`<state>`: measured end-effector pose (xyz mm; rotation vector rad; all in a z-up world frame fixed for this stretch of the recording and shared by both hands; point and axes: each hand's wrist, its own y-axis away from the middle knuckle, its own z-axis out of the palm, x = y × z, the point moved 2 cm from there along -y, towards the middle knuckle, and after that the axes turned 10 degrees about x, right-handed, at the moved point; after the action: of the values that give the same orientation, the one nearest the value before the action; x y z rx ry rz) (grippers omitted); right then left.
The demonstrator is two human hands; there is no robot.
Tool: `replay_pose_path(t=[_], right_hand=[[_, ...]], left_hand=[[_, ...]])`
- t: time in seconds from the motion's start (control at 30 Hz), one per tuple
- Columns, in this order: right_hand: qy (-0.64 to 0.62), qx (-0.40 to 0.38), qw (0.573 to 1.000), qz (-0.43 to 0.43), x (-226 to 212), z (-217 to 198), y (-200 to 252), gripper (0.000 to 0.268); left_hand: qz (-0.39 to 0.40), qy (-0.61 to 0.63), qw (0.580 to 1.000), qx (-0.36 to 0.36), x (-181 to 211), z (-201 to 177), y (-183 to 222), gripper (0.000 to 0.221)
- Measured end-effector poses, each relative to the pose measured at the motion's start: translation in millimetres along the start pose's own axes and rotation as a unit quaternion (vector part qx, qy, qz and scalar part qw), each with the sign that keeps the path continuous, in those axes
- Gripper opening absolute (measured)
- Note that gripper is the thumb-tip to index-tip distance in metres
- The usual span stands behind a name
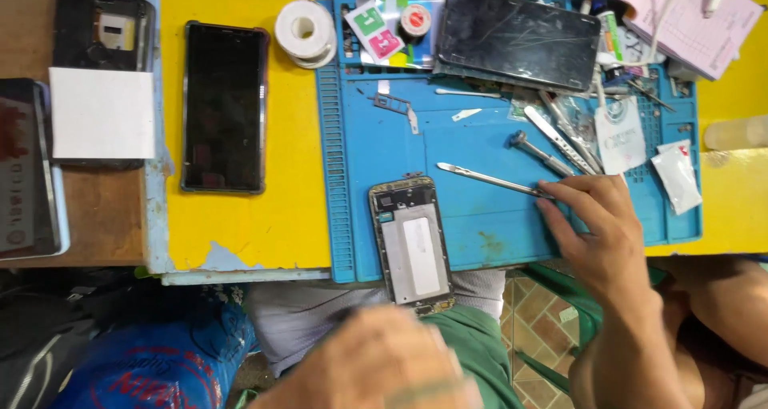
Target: Disassembling a smartphone to remove internal components using specialized tools like tweezers and pry tools.
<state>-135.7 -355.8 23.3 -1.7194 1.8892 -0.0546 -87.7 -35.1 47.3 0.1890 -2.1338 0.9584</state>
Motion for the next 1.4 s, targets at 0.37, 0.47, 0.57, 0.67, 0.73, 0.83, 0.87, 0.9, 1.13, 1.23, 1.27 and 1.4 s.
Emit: replay_pose_path(t=[0.37, 0.47, 0.57, 0.67, 0.73, 0.83, 0.87, 0.9, 1.13, 1.23, 1.27, 1.4], right_hand=[[0.161, -0.085, 0.969, -0.17, 10, 2, -24, 0.015], [0.198, -0.095, 0.962, -0.161, 14, 6, -20, 0.016], [0.215, -0.107, 0.963, -0.118, 21, 8, -20, 0.019], [0.211, -0.114, 0.969, -0.059, 31, 9, -17, 0.021], [0.195, -0.102, 0.975, -0.038, 31, 5, -18, 0.021], [0.011, -0.036, 0.997, 0.069, 40, -5, -23, 0.02], [-0.039, -0.026, 0.991, 0.127, 53, -5, -24, 0.023], [-0.085, -0.014, 0.979, 0.187, 66, -9, -23, 0.026], [-0.239, 0.052, 0.969, -0.021, -26, 0, -119, 0.011], [-0.348, 0.003, 0.938, 0.007, -63, 32, -141, 0.008], [-0.365, -0.005, 0.931, -0.013, -71, 41, -145, 0.013], [-0.29, 0.052, 0.953, -0.072, -72, 51, -153, 0.021]], left_hand=[[-0.036, -0.259, 0.965, -0.002, -51, 3, 2, 0.062], [-0.034, -0.265, 0.963, 0.03, -56, 1, 3, 0.058], [-0.031, -0.278, 0.959, 0.047, -60, 3, 0, 0.062], [-0.035, -0.29, 0.954, 0.065, -62, 5, -2, 0.059], [-0.037, -0.298, 0.951, 0.077, -62, 3, -6, 0.056], [-0.04, -0.299, 0.95, 0.084, -60, -4, -9, 0.053], [-0.057, -0.274, 0.958, 0.057, -60, -5, -8, 0.054], [-0.071, -0.244, 0.967, 0.029, -60, -5, -9, 0.056], [0.045, -0.25, 0.967, 0.029, -65, -67, -83, 0.023], [0.007, -0.177, 0.977, 0.116, -89, -80, -125, 0.019], [-0.038, -0.161, 0.978, 0.13, -96, -83, -137, 0.022], [-0.126, -0.103, 0.976, 0.141, -117, -85, -160, 0.023]])
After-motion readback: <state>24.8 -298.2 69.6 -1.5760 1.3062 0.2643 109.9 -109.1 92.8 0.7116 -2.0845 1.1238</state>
